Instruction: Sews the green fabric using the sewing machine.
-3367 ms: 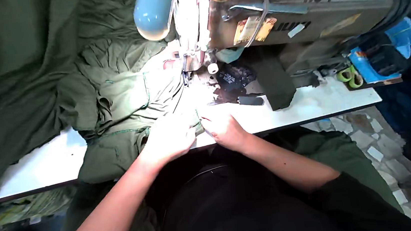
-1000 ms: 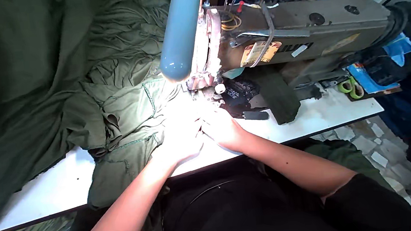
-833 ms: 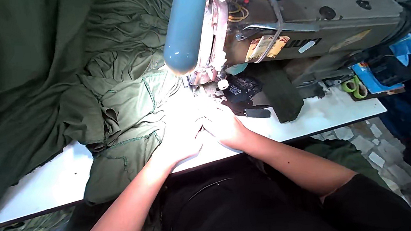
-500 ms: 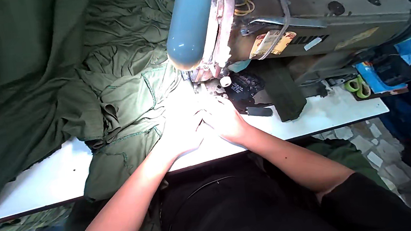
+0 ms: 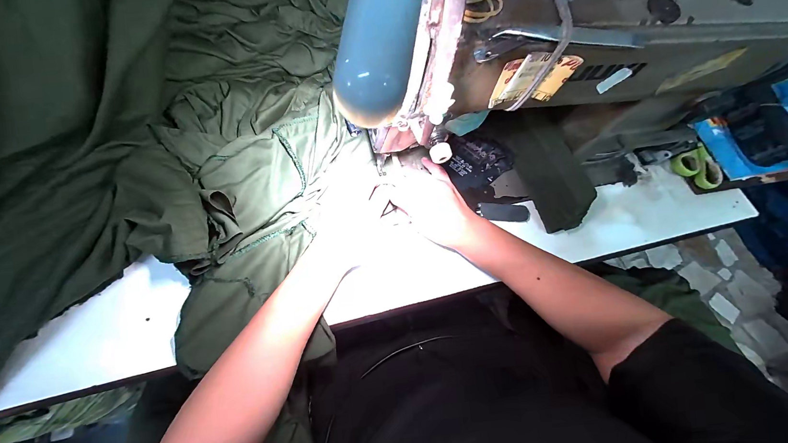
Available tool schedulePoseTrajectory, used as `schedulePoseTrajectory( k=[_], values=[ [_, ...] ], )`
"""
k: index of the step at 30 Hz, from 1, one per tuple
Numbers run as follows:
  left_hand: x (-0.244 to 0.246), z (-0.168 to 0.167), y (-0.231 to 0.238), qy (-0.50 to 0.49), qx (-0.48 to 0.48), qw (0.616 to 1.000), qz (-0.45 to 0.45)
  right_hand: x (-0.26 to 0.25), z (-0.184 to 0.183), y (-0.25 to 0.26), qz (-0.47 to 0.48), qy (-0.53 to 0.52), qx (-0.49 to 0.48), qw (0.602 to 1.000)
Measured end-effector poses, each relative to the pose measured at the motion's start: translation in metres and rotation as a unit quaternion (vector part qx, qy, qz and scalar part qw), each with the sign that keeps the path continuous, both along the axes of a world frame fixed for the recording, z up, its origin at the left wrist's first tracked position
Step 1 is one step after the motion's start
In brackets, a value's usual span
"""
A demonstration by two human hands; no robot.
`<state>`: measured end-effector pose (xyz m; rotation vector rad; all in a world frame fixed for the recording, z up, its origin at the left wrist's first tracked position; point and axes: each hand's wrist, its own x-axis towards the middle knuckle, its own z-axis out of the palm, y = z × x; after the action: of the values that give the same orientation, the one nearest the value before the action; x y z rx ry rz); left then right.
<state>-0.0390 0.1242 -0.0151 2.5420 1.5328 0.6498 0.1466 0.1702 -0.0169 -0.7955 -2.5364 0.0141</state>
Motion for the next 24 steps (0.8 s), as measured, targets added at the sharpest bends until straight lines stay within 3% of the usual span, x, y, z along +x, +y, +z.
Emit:
schedulePoseTrajectory(
  k=[9, 12, 15, 19, 21, 24],
  values=[
    [0.004, 0.004, 0.006, 0.024, -0.011, 0.999, 0.033, -0.004, 0.006, 0.006, -0.052, -0.036, -0.070, 0.996],
    [0.002, -0.008, 0.008, 0.064, -0.011, 0.997, 0.044, 0.017, 0.006, 0.000, -0.061, 0.015, -0.119, 0.991],
    [0.001, -0.023, 0.011, 0.087, 0.000, 0.995, 0.044, 0.068, 0.028, -0.017, -0.069, 0.110, -0.115, 0.985],
    [0.006, -0.004, 0.009, 0.044, -0.021, 0.998, 0.043, 0.172, 0.040, -0.006, -0.265, 0.171, 0.015, 0.949],
    [0.007, 0.002, 0.006, 0.040, -0.028, 0.998, 0.040, 0.211, 0.028, 0.004, -0.367, 0.164, 0.036, 0.915],
    [0.007, 0.001, 0.008, 0.057, -0.015, 0.997, 0.043, 0.238, -0.007, 0.011, -0.393, 0.116, 0.067, 0.910]
  ],
)
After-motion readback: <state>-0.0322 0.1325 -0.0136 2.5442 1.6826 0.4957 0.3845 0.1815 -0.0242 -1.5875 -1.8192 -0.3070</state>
